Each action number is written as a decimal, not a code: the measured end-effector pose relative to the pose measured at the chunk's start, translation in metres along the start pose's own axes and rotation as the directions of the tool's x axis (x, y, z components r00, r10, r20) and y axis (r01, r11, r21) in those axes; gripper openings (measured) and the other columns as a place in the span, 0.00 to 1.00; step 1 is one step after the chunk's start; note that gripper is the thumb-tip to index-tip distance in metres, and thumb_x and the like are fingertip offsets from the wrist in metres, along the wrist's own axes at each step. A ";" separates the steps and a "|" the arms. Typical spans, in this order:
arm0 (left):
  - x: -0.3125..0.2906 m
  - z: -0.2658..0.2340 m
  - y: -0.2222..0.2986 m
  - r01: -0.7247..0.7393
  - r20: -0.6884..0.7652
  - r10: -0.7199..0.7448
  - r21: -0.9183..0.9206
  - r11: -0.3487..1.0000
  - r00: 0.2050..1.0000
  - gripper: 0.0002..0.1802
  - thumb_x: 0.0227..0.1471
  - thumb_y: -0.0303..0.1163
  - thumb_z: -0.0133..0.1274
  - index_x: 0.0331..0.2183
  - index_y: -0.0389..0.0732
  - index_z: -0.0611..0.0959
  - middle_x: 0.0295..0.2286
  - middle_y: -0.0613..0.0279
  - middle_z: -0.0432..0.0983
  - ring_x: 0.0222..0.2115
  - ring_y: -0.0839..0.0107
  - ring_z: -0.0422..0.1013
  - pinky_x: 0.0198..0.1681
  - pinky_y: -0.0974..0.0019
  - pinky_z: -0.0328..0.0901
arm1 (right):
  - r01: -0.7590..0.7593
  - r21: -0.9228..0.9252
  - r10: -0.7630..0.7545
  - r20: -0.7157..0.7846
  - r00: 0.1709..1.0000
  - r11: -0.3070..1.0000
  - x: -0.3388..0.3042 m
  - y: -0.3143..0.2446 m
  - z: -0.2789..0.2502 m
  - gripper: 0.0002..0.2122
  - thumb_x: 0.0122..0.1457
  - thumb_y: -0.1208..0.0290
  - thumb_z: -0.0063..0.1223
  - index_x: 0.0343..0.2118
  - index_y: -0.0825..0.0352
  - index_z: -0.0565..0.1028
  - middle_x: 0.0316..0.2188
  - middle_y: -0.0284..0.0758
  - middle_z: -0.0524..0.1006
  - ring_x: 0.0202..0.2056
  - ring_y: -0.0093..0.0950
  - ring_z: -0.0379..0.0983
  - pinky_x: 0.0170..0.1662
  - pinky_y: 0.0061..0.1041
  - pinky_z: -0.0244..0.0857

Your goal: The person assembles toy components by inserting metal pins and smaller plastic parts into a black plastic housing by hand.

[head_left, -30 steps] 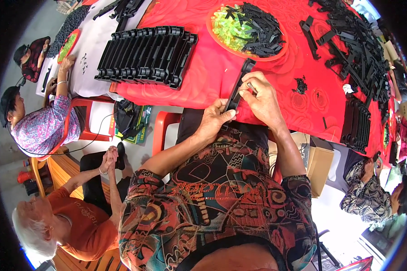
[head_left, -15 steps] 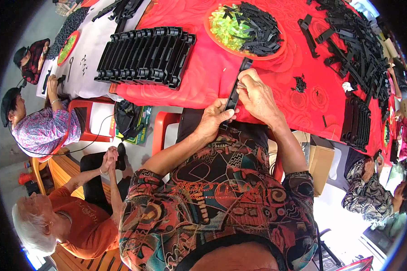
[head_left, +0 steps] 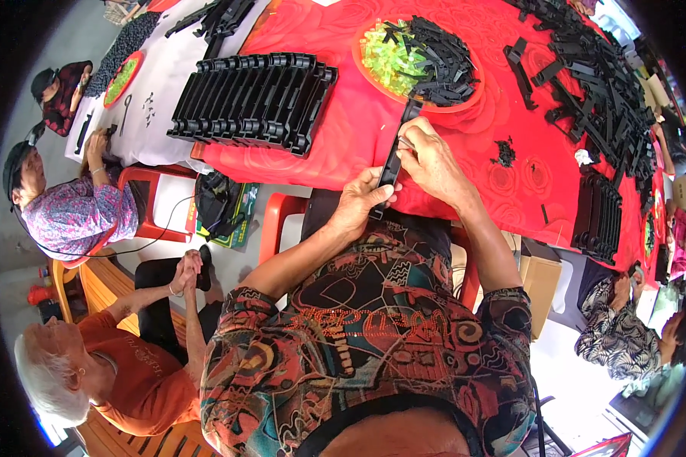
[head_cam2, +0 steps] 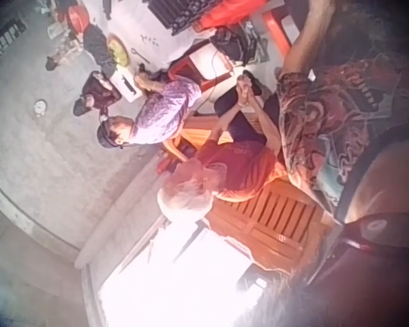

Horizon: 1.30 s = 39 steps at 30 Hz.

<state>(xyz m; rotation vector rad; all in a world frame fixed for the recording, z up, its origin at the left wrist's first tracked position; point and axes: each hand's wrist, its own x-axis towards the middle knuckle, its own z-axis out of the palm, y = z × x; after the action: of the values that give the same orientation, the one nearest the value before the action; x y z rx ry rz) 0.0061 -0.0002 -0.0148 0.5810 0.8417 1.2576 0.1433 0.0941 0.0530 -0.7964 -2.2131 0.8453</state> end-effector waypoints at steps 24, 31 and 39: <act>0.003 -0.005 0.000 -0.021 -0.008 0.021 0.023 1.000 1.000 0.18 0.45 0.26 0.53 0.41 0.38 0.71 0.31 0.61 0.74 0.28 0.78 0.68 0.31 0.76 0.63 | -0.017 0.035 0.017 0.005 1.000 0.999 0.005 0.003 0.003 0.06 0.44 0.84 0.44 0.27 0.75 0.64 0.26 0.42 0.64 0.27 0.37 0.66 0.31 0.31 0.60; 0.004 -0.003 0.002 -0.005 -0.033 0.005 0.015 1.000 0.999 0.18 0.46 0.25 0.53 0.41 0.37 0.71 0.31 0.60 0.74 0.28 0.77 0.69 0.31 0.76 0.64 | -0.003 -0.035 0.001 -0.045 0.999 0.999 0.005 0.004 0.009 0.08 0.46 0.83 0.44 0.30 0.75 0.63 0.30 0.45 0.64 0.29 0.40 0.66 0.31 0.34 0.62; 0.005 -0.005 0.002 -0.023 -0.029 0.025 0.048 0.999 0.999 0.18 0.44 0.25 0.54 0.40 0.37 0.71 0.32 0.60 0.73 0.28 0.76 0.69 0.33 0.75 0.64 | 0.033 -0.086 -0.039 -0.072 0.997 0.996 0.003 0.004 0.012 0.08 0.45 0.83 0.45 0.30 0.75 0.63 0.30 0.46 0.63 0.30 0.43 0.67 0.32 0.35 0.62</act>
<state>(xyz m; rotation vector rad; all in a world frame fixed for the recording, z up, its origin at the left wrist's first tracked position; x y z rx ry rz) 0.0012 0.0045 -0.0178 0.6133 0.8934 1.2737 0.1340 0.0945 0.0438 -0.8124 -2.2036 0.6983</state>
